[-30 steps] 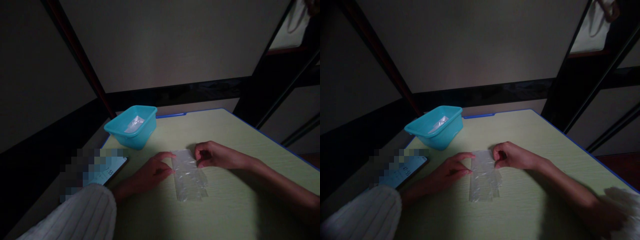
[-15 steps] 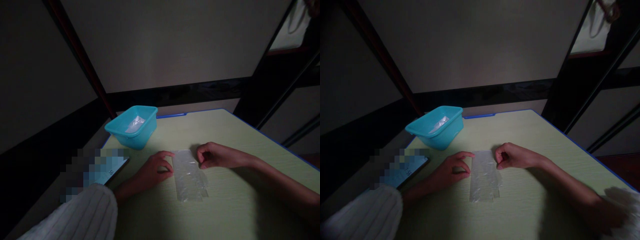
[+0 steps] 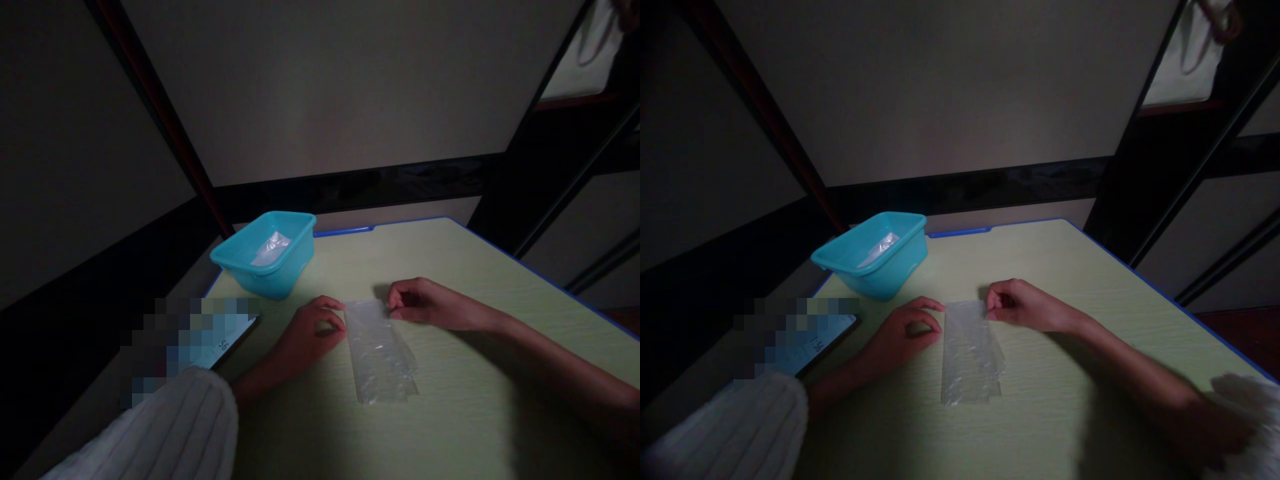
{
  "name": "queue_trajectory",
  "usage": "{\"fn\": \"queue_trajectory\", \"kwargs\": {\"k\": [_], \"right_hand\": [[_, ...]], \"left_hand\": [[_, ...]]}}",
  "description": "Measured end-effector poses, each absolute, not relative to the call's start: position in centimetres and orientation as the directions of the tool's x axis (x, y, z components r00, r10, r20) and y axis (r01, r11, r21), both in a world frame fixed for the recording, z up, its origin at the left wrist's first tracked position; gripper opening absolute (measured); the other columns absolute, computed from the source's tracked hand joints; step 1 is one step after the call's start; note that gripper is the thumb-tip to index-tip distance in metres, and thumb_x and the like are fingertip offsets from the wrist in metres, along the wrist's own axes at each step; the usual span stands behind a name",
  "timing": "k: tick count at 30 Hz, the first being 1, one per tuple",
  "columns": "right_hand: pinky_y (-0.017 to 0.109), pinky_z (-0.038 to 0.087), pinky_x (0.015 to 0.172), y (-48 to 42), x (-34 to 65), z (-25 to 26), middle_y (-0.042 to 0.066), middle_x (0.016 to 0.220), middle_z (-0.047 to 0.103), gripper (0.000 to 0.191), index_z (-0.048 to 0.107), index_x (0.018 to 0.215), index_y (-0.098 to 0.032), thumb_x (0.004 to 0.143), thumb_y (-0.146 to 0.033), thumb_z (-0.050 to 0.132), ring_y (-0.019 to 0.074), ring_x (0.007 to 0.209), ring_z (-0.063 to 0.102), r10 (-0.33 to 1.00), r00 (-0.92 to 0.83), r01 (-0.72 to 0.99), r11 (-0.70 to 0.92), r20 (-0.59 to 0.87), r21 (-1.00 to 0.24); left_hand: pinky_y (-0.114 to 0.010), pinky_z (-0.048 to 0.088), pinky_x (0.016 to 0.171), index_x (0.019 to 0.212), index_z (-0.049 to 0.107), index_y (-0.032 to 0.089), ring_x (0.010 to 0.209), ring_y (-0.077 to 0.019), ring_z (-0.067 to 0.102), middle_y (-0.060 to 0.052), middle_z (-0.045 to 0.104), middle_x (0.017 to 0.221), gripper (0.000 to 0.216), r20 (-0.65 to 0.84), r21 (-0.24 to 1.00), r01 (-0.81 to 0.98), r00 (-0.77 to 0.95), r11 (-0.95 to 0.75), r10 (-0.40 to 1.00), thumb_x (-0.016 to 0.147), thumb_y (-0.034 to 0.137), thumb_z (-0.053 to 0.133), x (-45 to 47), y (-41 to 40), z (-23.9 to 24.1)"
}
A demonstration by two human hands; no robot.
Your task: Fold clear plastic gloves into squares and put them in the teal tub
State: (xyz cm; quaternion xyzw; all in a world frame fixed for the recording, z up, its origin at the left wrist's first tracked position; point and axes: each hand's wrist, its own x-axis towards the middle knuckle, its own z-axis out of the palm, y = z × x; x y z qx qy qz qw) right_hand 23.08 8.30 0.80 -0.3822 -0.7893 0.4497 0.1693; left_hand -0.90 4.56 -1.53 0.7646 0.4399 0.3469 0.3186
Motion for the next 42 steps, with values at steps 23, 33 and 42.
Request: {"fn": "queue_trajectory", "kwargs": {"k": [23, 33, 42], "right_hand": [[0.027, 0.037, 0.057, 9.0, 20.9, -1.6, 0.002, 0.070, 0.050, 0.004, 0.052, 0.069, -0.017, 0.069, -0.017, 0.056, 0.0151, 0.063, 0.046, 0.888, -0.433, 0.568, 0.404, 0.157, -0.717], [0.024, 0.033, 0.050, 9.1, 20.7, -1.3, -0.002, 0.059, 0.047, 0.011, 0.049, 0.066, -0.017, 0.071, -0.025, 0.055, 0.0112, 0.054, 0.042, 0.877, -0.461, 0.434, 0.353, 0.132, -0.829], [0.025, 0.035, 0.054, 9.0, 20.5, -1.4, -0.002, 0.063, 0.047, 0.020, 0.046, 0.068, -0.018, 0.073, -0.034, 0.057, 0.0115, 0.057, 0.044, 0.865, -0.478, 0.302, 0.327, 0.155, -0.896]], "left_hand": [[-0.025, 0.041, 0.069, 0.052, 0.062, 0.015, 0.073, -0.0141, 0.054, 0.001, 0.052, 0.070, 0.018, 0.221, 0.761, 0.536, 0.317, -0.367, 0.922, 0.056, 0.000, 0.072, 0.1, 4.5, -1.6], [-0.028, 0.046, 0.076, 0.073, 0.067, 0.016, 0.081, -0.0169, 0.061, -0.005, 0.065, 0.085, 0.012, 0.347, 0.800, 0.317, 0.448, -0.509, 0.824, 0.068, 0.008, 0.060, 0.0, 3.7, -1.1], [-0.035, 0.029, 0.105, 0.131, 0.046, 0.015, 0.124, -0.0231, 0.043, -0.010, 0.048, 0.134, 0.048, 0.190, 0.877, 0.139, 0.778, -0.460, 0.598, 0.094, 0.042, 0.032, -0.2, 2.1, -0.6]]}}
